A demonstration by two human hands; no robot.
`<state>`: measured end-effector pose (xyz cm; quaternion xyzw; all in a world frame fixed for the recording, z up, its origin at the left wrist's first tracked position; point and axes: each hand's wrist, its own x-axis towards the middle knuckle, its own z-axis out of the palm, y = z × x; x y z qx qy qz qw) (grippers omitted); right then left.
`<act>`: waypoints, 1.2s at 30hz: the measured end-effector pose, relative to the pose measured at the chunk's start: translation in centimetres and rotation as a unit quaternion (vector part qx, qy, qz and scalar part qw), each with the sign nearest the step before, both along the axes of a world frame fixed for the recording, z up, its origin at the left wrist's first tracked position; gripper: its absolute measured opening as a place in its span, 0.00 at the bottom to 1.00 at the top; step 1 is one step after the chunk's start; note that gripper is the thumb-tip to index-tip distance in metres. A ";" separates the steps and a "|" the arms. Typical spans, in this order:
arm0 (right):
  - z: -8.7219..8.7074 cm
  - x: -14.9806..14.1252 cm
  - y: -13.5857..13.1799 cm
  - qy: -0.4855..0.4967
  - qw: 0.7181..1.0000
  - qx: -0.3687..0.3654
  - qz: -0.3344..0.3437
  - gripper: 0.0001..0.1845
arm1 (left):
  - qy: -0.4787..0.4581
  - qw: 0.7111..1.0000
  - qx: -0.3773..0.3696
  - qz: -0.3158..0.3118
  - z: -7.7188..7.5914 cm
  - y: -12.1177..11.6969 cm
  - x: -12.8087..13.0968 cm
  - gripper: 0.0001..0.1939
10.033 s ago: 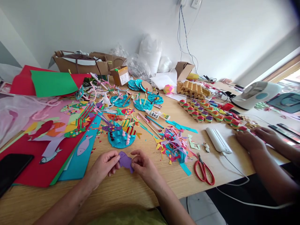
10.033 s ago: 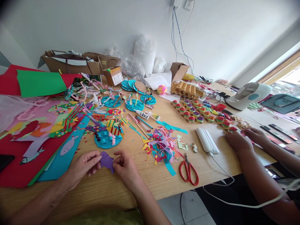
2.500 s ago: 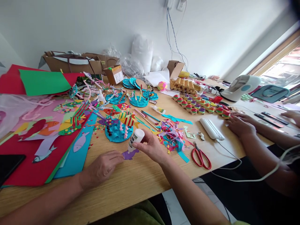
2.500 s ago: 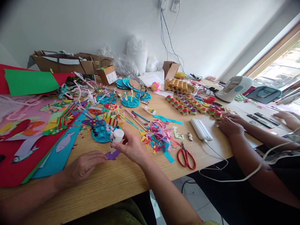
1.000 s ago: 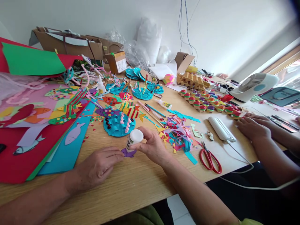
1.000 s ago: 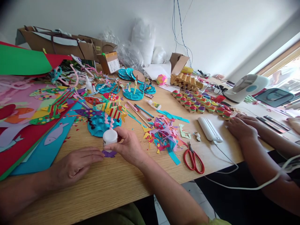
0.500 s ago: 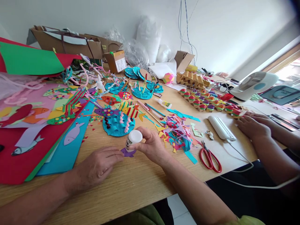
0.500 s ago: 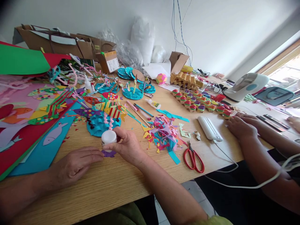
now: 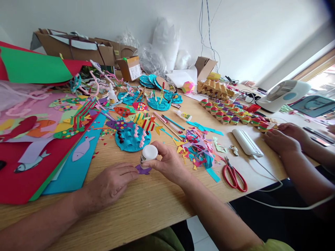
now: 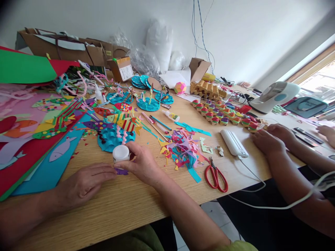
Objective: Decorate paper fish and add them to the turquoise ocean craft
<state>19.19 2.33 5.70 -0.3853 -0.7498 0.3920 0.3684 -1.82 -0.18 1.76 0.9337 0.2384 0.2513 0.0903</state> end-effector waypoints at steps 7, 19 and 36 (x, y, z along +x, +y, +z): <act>1.0 1.0 -0.5 -0.066 0.997 -0.023 0.016 0.11 | 0.009 1.000 -0.017 0.009 0.4 -0.3 0.1 0.21; 1.2 1.2 -0.9 -0.026 0.998 -0.048 -0.030 0.08 | 0.010 1.000 0.014 -0.009 0.3 0.0 0.1 0.19; 0.9 0.3 -0.8 -0.086 0.994 0.050 -0.052 0.13 | 0.036 0.996 0.082 -0.011 0.4 -0.2 0.3 0.17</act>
